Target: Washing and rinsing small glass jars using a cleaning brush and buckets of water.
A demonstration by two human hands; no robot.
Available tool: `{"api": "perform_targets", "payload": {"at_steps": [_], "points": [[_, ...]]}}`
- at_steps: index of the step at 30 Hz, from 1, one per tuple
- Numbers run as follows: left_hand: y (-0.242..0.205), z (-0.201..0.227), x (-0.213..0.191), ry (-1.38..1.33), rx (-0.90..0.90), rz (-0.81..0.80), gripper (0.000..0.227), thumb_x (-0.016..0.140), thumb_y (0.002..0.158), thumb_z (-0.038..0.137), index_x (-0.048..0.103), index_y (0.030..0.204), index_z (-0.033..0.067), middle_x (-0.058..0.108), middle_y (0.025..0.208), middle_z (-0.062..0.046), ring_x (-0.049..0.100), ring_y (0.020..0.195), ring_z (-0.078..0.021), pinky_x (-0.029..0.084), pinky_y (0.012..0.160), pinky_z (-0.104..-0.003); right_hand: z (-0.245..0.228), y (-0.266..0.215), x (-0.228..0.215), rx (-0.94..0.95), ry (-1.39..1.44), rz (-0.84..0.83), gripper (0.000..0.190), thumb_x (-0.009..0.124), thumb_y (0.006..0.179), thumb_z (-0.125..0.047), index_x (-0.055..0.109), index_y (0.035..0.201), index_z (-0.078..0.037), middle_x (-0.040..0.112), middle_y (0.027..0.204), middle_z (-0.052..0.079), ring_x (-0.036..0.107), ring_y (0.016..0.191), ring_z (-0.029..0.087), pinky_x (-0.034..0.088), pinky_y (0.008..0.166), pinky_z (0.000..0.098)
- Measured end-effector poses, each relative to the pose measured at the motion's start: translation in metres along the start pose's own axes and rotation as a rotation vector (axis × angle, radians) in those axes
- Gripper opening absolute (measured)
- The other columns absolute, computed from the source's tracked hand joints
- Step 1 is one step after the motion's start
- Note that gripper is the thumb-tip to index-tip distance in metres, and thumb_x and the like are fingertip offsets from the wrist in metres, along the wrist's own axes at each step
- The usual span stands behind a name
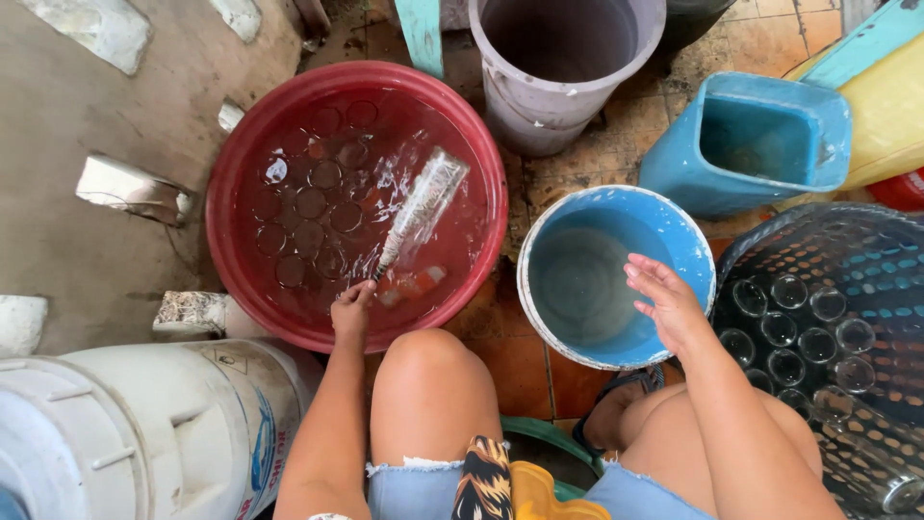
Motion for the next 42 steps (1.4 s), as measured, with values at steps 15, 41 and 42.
{"api": "perform_targets", "payload": {"at_steps": [15, 41, 42], "points": [[-0.02, 0.136, -0.083, -0.334, 0.296, 0.109, 0.028, 0.086, 0.084, 0.037, 0.082, 0.105, 0.0183, 0.062, 0.059, -0.004, 0.049, 0.058, -0.0092, 0.04, 0.057, -0.021, 0.001, 0.011, -0.009, -0.087, 0.107, 0.026, 0.06, 0.078, 0.091, -0.039, 0.056, 0.143, -0.018, 0.051, 0.141, 0.005, 0.045, 0.132, 0.029, 0.028, 0.106, 0.0535], [-0.234, 0.221, 0.097, 0.745, 0.423, -0.432, 0.039, 0.058, 0.093, 0.068, 0.071, 0.125, 0.0497, 0.075, 0.124, 0.01, 0.066, 0.123, -0.0223, 0.037, 0.105, -0.041, 0.062, 0.084, -0.039, -0.043, 0.924, 0.108, 0.09, 0.094, 0.081, -0.039, 0.038, 0.148, -0.017, 0.042, 0.147, 0.015, 0.045, 0.131, 0.035, 0.038, 0.102, 0.0657], [-0.245, 0.235, 0.094, 0.843, 0.492, -0.47, 0.039, 0.057, 0.096, 0.063, 0.072, 0.127, 0.0429, 0.076, 0.122, 0.0, 0.067, 0.122, -0.0294, 0.044, 0.104, -0.046, 0.067, 0.089, -0.054, -0.074, 0.968, 0.223, 0.085, 0.095, 0.079, -0.032, 0.043, 0.145, -0.017, 0.046, 0.144, 0.017, 0.051, 0.128, 0.037, 0.041, 0.098, 0.0675]]}}
Point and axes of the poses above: each hand's wrist, its own y-axis towards the middle knuckle, its own x-axis out of the palm, z = x × y, the point moved 10 cm from there along y, towards the middle knuckle
